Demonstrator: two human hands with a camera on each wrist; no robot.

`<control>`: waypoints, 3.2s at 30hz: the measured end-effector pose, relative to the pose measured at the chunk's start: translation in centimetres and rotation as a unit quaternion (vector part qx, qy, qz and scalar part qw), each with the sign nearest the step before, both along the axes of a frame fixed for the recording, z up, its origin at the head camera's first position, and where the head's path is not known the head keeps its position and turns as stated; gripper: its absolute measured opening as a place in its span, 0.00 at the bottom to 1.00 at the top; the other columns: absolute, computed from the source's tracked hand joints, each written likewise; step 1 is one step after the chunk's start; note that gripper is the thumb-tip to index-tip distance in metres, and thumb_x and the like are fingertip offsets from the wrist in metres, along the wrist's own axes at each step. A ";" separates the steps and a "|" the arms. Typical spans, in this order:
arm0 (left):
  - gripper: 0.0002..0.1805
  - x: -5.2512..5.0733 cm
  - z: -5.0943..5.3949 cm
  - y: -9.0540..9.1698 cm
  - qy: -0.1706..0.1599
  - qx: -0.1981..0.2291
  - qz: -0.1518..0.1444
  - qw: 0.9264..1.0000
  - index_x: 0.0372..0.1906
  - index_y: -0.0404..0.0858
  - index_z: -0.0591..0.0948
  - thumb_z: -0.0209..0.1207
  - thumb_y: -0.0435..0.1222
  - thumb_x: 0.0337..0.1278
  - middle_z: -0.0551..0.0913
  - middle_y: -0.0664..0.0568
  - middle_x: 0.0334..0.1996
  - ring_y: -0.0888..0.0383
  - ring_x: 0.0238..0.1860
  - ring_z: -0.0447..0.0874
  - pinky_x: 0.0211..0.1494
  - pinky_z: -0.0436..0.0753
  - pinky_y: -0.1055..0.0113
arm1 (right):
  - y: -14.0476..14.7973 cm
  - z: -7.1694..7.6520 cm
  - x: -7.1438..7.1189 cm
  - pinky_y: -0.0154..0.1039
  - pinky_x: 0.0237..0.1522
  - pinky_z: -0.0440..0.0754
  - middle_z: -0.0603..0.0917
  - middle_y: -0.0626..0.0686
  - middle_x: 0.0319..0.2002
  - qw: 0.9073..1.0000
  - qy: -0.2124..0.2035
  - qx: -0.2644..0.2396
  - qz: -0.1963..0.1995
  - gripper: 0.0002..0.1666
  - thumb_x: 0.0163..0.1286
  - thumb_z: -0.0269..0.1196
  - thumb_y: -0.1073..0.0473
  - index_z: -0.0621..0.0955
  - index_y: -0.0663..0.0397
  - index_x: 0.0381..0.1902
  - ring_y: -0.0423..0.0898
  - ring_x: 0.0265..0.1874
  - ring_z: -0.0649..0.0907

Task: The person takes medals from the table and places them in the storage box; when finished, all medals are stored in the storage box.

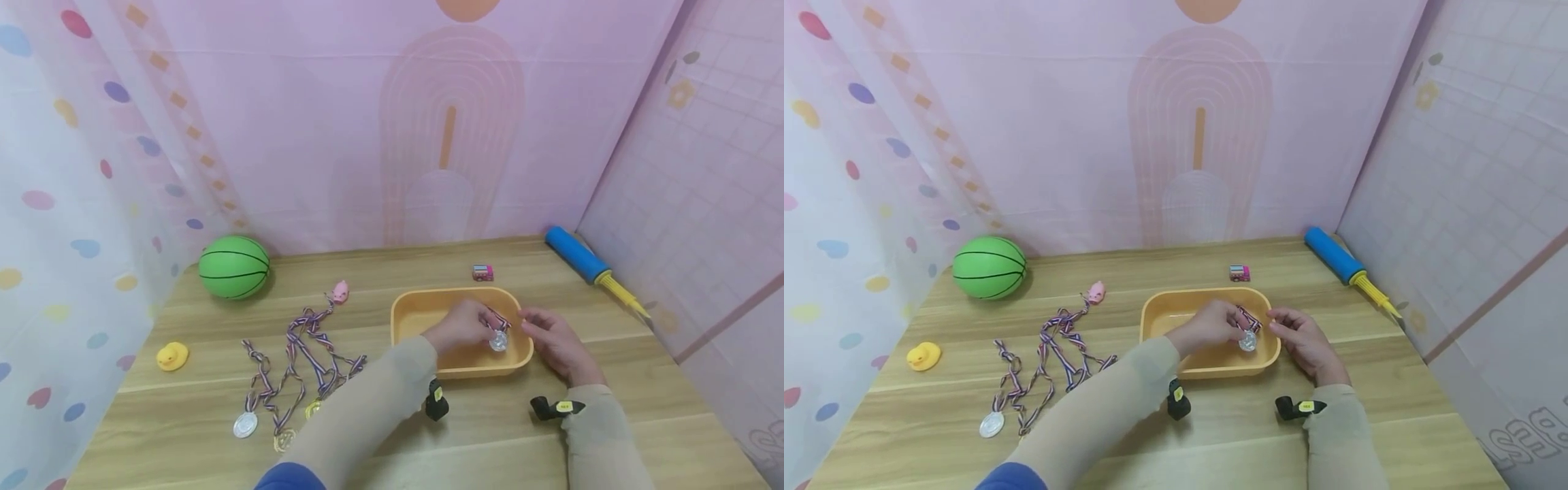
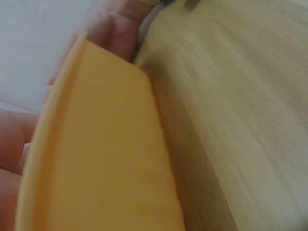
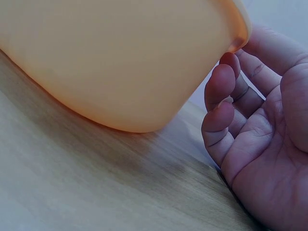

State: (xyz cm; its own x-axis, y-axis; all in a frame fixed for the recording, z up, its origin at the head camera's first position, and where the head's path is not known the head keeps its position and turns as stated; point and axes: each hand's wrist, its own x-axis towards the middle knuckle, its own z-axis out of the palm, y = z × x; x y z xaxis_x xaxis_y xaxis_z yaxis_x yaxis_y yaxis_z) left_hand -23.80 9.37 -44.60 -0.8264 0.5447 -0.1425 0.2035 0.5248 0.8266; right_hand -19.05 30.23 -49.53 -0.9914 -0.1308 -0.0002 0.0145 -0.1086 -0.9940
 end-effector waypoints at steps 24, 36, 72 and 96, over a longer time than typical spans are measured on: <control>0.05 -0.7 -2.4 1.9 0.101 -0.073 -0.084 0.989 0.24 0.46 0.86 0.72 0.34 0.45 0.79 0.66 0.29 0.67 0.34 0.71 0.38 0.71 0.77 | 0.1 -0.2 0.0 0.32 0.50 0.76 0.79 0.47 0.43 0.998 0.019 -0.056 0.018 0.14 0.70 0.55 0.71 0.82 0.54 0.47 0.41 0.45 0.76; 0.03 -0.5 -1.9 1.8 0.106 -0.058 -0.072 0.990 0.30 0.45 0.87 0.70 0.34 0.50 0.82 0.65 0.26 0.65 0.32 0.73 0.39 0.71 0.76 | 0.0 -0.2 -0.1 0.32 0.49 0.76 0.80 0.46 0.41 0.999 0.011 -0.035 0.008 0.13 0.70 0.56 0.69 0.82 0.52 0.46 0.42 0.45 0.75; 0.23 0.1 -0.6 -0.5 0.136 -0.196 -0.072 0.968 0.06 0.44 0.65 0.65 0.32 0.46 0.59 0.60 0.06 0.63 0.11 0.59 0.20 0.63 0.72 | -0.2 0.0 0.0 0.31 0.48 0.77 0.80 0.46 0.40 0.998 0.021 -0.060 0.020 0.16 0.68 0.57 0.71 0.83 0.46 0.43 0.40 0.43 0.77; 0.03 1.6 0.2 1.0 0.195 -0.188 -0.143 0.952 0.31 0.47 0.89 0.65 0.38 0.52 0.84 0.64 0.28 0.65 0.35 0.79 0.54 0.72 0.72 | 0.2 0.2 0.0 0.32 0.48 0.77 0.80 0.49 0.42 0.999 0.009 -0.037 0.012 0.13 0.69 0.56 0.70 0.82 0.54 0.47 0.43 0.45 0.76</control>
State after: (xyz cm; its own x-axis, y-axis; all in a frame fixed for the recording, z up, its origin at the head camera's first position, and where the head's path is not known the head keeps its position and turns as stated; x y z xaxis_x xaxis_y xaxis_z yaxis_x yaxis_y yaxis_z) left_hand -22.25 10.42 -44.40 -0.6819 0.7265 -0.0847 0.6350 0.6454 0.4245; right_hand -19.05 30.39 -49.38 -0.9878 -0.1533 0.0290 -0.0006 -0.1820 -0.9833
